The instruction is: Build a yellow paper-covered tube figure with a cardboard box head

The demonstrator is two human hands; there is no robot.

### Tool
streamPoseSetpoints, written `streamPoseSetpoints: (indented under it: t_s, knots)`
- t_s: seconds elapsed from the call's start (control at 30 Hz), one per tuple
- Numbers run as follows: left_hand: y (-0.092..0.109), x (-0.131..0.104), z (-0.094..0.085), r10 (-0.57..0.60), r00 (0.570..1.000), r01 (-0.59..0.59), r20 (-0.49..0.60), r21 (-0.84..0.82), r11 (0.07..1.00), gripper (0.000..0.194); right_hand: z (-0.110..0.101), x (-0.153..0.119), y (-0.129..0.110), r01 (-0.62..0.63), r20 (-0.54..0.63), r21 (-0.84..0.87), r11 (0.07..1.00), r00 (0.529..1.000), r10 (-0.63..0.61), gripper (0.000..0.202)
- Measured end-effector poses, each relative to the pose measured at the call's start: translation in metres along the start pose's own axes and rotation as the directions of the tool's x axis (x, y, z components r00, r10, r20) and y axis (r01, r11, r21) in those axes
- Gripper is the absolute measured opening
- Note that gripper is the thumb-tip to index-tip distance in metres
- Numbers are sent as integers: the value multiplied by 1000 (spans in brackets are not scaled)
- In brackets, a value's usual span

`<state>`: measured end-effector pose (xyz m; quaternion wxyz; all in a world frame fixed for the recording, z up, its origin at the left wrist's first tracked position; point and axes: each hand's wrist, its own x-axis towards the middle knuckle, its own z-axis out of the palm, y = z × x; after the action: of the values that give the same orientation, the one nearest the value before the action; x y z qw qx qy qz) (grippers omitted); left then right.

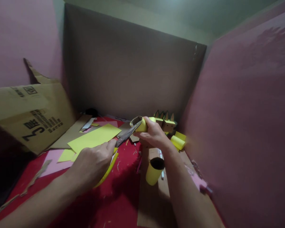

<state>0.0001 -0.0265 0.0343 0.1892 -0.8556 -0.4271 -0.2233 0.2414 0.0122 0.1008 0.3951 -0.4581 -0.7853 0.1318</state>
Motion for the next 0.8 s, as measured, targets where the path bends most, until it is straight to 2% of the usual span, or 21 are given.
streamPoseSetpoints:
  t_s: [0.2, 0.27, 0.47, 0.57, 0.67, 0.8]
  knots:
    - [-3, -4, 1, 63, 996, -58, -65, 83, 995, 25, -15, -5, 1, -116, 227, 246, 962, 972, 59, 38]
    - [-5, -5, 2, 76, 994, -65, -82, 132, 989, 27, -18, -6, 1, -143, 258, 293, 945, 964, 66, 38]
    - [-4, -6, 5, 28, 999, -22, -34, 172, 985, 32, -10, -6, 1, -80, 178, 320, 944, 984, 23, 44]
    - [-1, -5, 6, 10, 1000, -6, -20, 165, 986, 33, -5, -5, -1, -45, 157, 259, 965, 988, 4, 45]
    - [0, -4, 5, 21, 999, -13, -42, 171, 985, 35, -2, -5, -3, 7, 117, 169, 986, 993, -27, 47]
    - [4, -2, -2, 65, 992, -41, -111, 204, 978, 34, 2, -4, -4, 66, 79, 145, 987, 994, -78, 48]
